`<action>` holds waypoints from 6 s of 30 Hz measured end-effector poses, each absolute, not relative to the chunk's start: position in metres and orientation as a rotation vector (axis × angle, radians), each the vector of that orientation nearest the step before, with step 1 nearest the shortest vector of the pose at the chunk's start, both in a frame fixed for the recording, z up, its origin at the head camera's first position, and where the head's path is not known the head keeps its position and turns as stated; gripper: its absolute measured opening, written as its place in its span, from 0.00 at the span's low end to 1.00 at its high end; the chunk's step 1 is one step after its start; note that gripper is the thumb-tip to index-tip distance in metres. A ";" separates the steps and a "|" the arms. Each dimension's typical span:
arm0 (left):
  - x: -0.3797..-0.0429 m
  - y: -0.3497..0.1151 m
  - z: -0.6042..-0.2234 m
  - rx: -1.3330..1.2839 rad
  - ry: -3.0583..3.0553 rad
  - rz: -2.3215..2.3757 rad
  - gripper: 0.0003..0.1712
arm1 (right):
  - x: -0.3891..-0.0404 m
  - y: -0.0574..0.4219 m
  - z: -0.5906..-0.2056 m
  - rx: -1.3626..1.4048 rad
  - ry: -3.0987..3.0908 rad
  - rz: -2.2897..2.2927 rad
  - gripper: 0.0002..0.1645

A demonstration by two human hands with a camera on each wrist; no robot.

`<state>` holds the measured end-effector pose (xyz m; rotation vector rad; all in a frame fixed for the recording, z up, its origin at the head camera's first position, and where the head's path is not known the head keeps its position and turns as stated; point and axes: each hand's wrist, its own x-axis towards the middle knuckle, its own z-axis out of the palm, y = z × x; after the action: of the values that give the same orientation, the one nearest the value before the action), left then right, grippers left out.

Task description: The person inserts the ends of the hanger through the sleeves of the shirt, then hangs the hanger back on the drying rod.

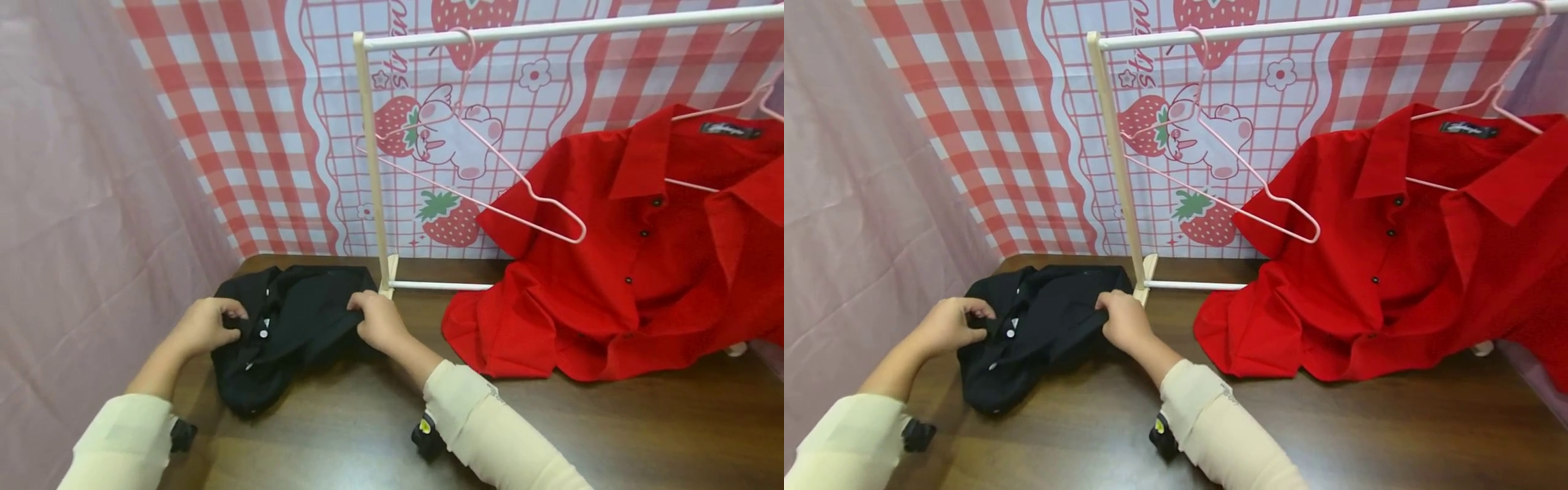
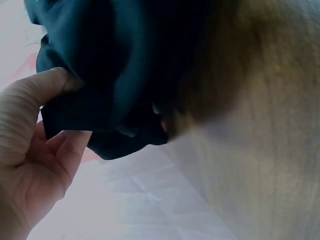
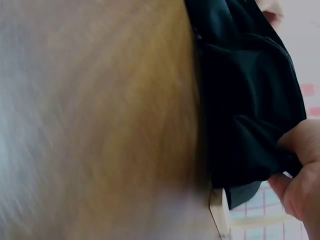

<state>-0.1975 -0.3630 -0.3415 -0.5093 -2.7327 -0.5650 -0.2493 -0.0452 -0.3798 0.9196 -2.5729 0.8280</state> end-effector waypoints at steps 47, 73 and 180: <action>-0.178 -0.239 -0.272 -0.834 -2.348 -0.399 0.15 | -0.239 0.101 -0.297 0.951 -2.234 1.005 0.19; -0.201 -0.150 -0.289 -1.146 -2.021 -0.341 0.10 | -0.212 0.202 -0.294 0.920 -2.094 0.753 0.21; -0.277 -0.136 -0.239 -0.220 -2.444 -0.662 0.08 | -0.270 0.280 -0.264 0.379 -2.328 0.258 0.08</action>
<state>-0.2766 -0.1361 -0.2392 -0.2204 -2.4440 -0.6625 -0.2700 0.2803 -0.2636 0.3793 -2.3285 0.2577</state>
